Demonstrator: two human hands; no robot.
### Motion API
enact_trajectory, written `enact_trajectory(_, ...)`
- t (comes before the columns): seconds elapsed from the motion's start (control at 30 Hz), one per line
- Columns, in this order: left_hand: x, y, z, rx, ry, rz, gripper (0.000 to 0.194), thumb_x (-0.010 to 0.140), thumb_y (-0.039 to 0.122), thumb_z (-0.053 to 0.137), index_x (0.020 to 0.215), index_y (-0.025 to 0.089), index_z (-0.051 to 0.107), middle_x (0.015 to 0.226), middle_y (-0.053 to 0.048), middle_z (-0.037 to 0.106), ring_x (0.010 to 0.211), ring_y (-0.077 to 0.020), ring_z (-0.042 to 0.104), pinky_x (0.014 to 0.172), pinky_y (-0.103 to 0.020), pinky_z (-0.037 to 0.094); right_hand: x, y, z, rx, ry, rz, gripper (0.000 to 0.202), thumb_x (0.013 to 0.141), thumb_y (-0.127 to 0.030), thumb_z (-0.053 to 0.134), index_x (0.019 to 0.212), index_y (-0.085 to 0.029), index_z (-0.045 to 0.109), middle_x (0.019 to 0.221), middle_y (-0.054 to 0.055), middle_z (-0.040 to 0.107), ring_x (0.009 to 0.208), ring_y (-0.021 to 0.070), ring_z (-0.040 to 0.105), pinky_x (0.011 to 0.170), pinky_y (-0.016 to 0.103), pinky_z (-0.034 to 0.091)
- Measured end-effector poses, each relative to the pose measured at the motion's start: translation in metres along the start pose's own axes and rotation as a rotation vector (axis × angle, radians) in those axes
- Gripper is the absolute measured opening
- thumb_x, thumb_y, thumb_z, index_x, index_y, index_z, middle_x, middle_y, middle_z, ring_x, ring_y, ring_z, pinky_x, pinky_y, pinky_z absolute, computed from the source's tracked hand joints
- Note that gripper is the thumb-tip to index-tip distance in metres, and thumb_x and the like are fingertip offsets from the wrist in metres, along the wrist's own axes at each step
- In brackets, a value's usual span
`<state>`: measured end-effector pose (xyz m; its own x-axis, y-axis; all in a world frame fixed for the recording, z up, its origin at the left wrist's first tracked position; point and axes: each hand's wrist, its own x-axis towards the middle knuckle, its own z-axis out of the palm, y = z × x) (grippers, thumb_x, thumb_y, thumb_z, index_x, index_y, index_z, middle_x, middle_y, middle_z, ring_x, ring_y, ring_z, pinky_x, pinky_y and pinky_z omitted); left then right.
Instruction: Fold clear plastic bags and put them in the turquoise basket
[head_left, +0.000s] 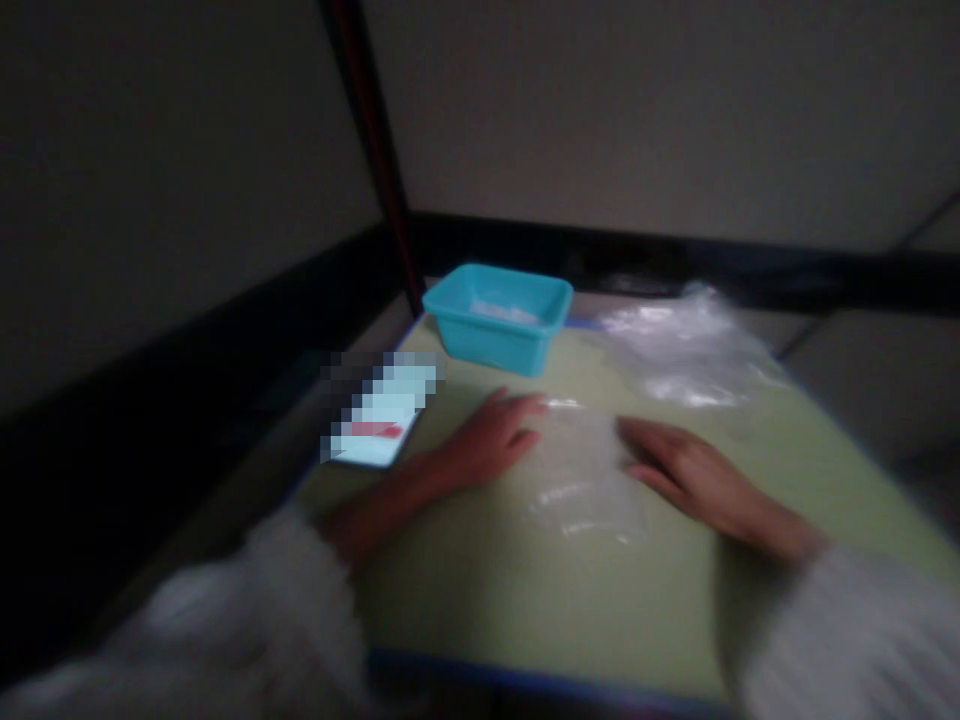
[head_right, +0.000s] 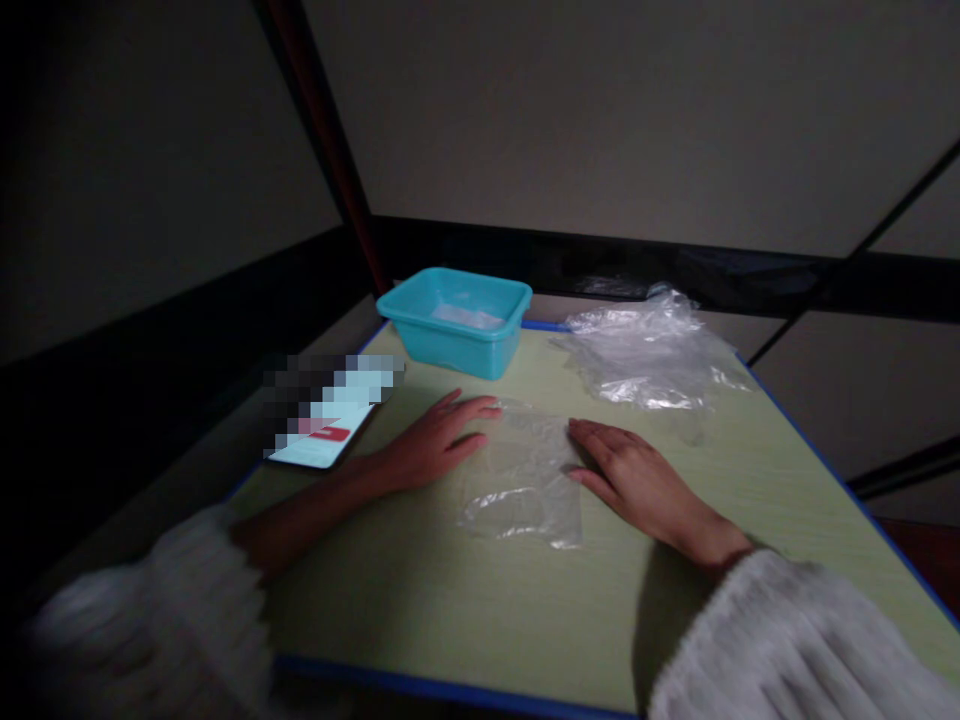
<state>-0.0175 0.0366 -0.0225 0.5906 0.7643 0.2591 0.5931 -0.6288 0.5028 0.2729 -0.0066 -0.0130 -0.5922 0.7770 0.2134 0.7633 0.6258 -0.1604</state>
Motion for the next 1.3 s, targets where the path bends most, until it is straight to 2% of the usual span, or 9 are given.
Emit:
enact_trajectory(0.53,-0.0001,-0.0009,-0.0019,0.078,-0.002,0.024,0.038,0.082,0.024,0.053,0.12,0.018,0.053,0.13,-0.007,0.054,0.123,-0.0234,0.045,0.111,-0.044,0.024,0.0004,0.0009,0.0007,0.038,0.039,-0.012,0.048,0.091,-0.046,0.044,0.131,-0.018,0.048,0.128,0.014,0.057,0.113,0.028,0.057,0.095,0.048,0.047)
enact_trajectory(0.77,-0.0006,-0.0038,0.0,0.112,0.033,0.014,0.046,0.081,0.027,0.056,0.125,0.017,0.048,0.126,-0.007,0.057,0.122,-0.0239,0.046,0.112,-0.044,0.022,0.0005,-0.0001,-0.0004,0.023,0.011,0.002,0.051,0.091,-0.046,0.044,0.13,-0.014,0.048,0.13,0.016,0.055,0.116,0.0273,0.055,0.097,0.046,0.046)
enact_trajectory(0.9,0.0001,-0.0064,0.0005,0.122,0.081,0.012,0.048,0.08,0.028,0.057,0.126,0.019,0.047,0.117,-0.006,0.063,0.117,-0.0227,0.051,0.112,-0.046,0.02,0.0,0.0009,0.0004,0.02,0.019,-0.011,0.05,0.091,-0.046,0.045,0.13,-0.015,0.048,0.13,0.015,0.055,0.116,0.0274,0.055,0.097,0.047,0.046)
enact_trajectory(1.13,0.002,-0.0074,0.0005,0.135,0.16,0.011,0.036,0.081,0.016,0.051,0.116,0.017,0.053,0.095,-0.002,0.07,0.098,-0.0179,0.062,0.111,-0.044,0.026,-0.0003,0.0013,0.0004,0.01,0.031,-0.027,0.049,0.092,-0.045,0.044,0.131,-0.017,0.047,0.13,0.014,0.055,0.115,0.0272,0.055,0.096,0.048,0.046)
enact_trajectory(1.3,0.0041,-0.0055,0.001,0.138,0.156,0.01,0.033,0.082,0.015,0.049,0.115,0.016,0.055,0.095,-0.004,0.069,0.093,-0.0175,0.063,0.109,-0.043,0.029,0.0,0.0018,0.0005,-0.01,-0.001,-0.019,0.05,0.092,-0.045,0.043,0.13,-0.012,0.048,0.131,0.016,0.054,0.116,0.0271,0.054,0.098,0.046,0.045)
